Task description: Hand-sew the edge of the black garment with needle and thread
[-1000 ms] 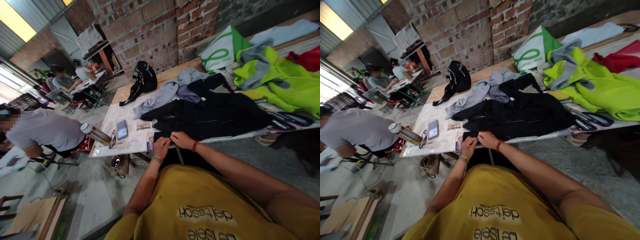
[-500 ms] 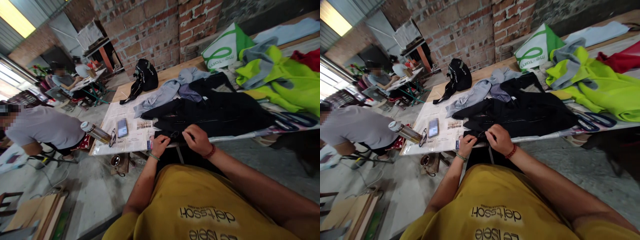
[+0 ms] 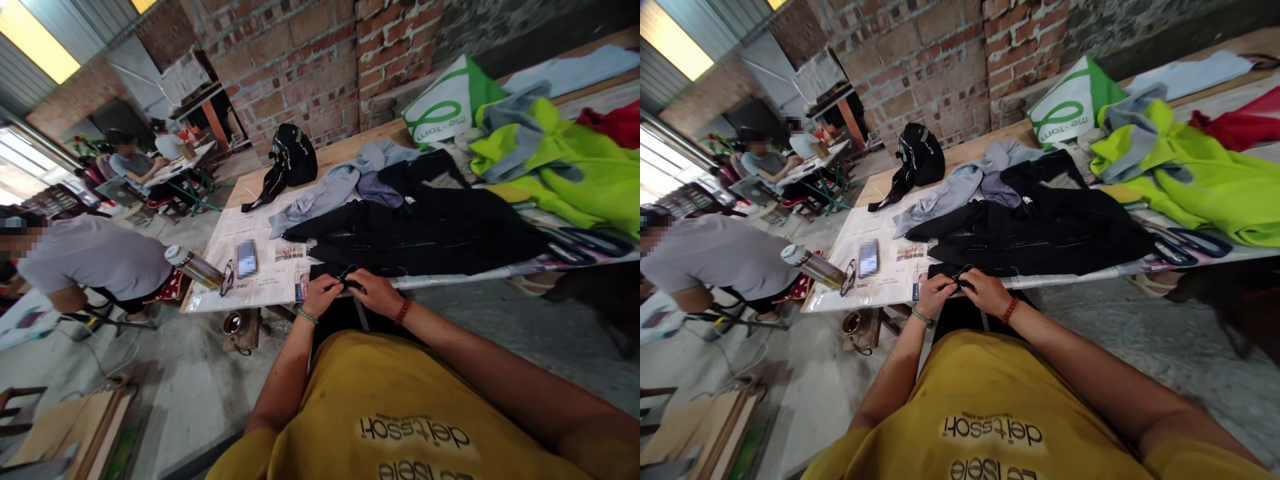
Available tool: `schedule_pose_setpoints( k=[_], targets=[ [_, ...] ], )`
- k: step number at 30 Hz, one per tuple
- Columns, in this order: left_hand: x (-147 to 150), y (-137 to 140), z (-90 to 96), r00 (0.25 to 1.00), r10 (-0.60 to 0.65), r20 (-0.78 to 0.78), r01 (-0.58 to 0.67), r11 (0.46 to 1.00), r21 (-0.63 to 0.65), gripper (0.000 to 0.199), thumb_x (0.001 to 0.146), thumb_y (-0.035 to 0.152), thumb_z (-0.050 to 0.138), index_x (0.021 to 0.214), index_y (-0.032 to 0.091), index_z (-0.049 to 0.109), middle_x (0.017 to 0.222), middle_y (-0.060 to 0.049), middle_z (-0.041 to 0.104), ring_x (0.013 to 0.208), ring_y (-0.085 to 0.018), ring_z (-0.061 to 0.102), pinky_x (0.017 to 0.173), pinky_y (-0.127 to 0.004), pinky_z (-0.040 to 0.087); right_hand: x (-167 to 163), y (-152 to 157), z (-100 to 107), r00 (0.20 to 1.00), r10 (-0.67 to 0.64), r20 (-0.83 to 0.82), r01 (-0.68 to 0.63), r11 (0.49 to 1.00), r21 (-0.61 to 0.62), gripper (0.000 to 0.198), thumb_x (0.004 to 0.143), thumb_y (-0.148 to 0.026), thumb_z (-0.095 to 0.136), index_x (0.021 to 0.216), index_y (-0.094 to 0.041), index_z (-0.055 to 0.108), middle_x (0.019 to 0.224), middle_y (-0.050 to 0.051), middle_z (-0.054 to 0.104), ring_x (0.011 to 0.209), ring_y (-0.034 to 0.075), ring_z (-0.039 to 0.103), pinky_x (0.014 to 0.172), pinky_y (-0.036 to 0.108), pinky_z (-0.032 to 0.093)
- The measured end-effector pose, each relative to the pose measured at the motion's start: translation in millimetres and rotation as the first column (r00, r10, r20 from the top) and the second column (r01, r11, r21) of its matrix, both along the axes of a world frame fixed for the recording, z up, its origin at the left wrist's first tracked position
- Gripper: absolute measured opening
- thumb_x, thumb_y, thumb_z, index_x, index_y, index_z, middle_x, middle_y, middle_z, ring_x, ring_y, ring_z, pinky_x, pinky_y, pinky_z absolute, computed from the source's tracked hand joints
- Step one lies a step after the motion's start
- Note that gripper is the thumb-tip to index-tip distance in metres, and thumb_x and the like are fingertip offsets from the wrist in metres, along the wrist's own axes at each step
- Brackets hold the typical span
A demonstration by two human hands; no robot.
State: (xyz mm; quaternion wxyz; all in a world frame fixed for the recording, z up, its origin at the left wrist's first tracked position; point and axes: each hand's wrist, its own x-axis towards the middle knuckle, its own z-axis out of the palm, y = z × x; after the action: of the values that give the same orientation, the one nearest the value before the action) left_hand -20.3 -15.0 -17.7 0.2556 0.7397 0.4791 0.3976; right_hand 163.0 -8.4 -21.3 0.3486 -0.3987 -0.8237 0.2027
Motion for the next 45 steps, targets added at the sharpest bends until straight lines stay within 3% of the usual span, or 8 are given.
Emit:
schedule_pose_setpoints(
  k=[4, 8, 15, 25, 45],
  targets=[
    [0.9, 0.1, -0.4, 1.000, 0.023, 0.003, -0.023, 1.000, 0.006, 0.017, 0.080, 0.028, 0.059, 0.074, 0.015, 0.068, 0.068, -0.002, 0.061, 0.064, -0.011, 0.055, 0.060, -0.023, 0.043, -0.6, 0.8, -5.5, 0.999, 0.026, -0.035, -0.025, 0.999, 0.026, 0.019, 0.086, -0.025, 0.046, 0.094, -0.020, 0.063, 0.092, 0.008, 0.064, 0.082, 0.017, 0.060, 0.072, 0.028, 0.046],
    [1.2, 0.1, -0.4, 1.000, 0.020, 0.004, -0.020, 1.000, 0.018, 0.018, 0.080, 0.030, 0.058, 0.074, 0.016, 0.068, 0.068, -0.002, 0.061, 0.064, -0.011, 0.055, 0.061, -0.023, 0.044, -3.5, 4.1, -4.4, 0.998, -0.015, -0.059, 0.015, 1.000, -0.009, 0.019, 0.086, -0.026, 0.047, 0.087, -0.020, 0.064, 0.083, 0.006, 0.064, 0.077, 0.016, 0.060, 0.071, 0.027, 0.045],
    [0.9, -0.6, -0.5, 1.000, 0.003, 0.014, -0.004, 0.999, 0.041, 0.018, 0.080, 0.029, 0.058, 0.076, 0.015, 0.068, 0.069, -0.002, 0.061, 0.065, -0.011, 0.055, 0.061, -0.023, 0.044, -6.5, 2.8, 0.7, 0.999, -0.002, 0.053, 0.003, 1.000, -0.027, 0.019, 0.085, -0.021, 0.046, 0.086, -0.018, 0.065, 0.083, 0.007, 0.064, 0.074, 0.015, 0.058, 0.067, 0.025, 0.042],
    [0.6, -0.7, -0.3, 1.000, -0.005, -0.004, 0.005, 0.999, 0.043, 0.019, 0.081, 0.031, 0.058, 0.076, 0.015, 0.067, 0.070, -0.003, 0.062, 0.066, -0.011, 0.056, 0.062, -0.024, 0.045, -11.0, 4.8, -0.1, 0.994, -0.025, -0.102, 0.023, 0.999, -0.026, 0.018, 0.084, -0.021, 0.048, 0.092, -0.020, 0.064, 0.088, 0.007, 0.065, 0.081, 0.016, 0.061, 0.073, 0.027, 0.045],
    [1.6, -0.4, -1.7, 1.000, 0.000, 0.007, -0.001, 0.999, 0.043, 0.017, 0.081, 0.027, 0.057, 0.076, 0.015, 0.067, 0.070, -0.002, 0.061, 0.066, -0.012, 0.055, 0.062, -0.023, 0.043, -14.2, 10.9, -4.6, 0.990, -0.009, -0.141, 0.009, 1.000, 0.001, 0.020, 0.088, -0.024, 0.043, 0.081, -0.019, 0.062, 0.081, 0.006, 0.063, 0.077, 0.016, 0.059, 0.071, 0.027, 0.045]
  ],
)
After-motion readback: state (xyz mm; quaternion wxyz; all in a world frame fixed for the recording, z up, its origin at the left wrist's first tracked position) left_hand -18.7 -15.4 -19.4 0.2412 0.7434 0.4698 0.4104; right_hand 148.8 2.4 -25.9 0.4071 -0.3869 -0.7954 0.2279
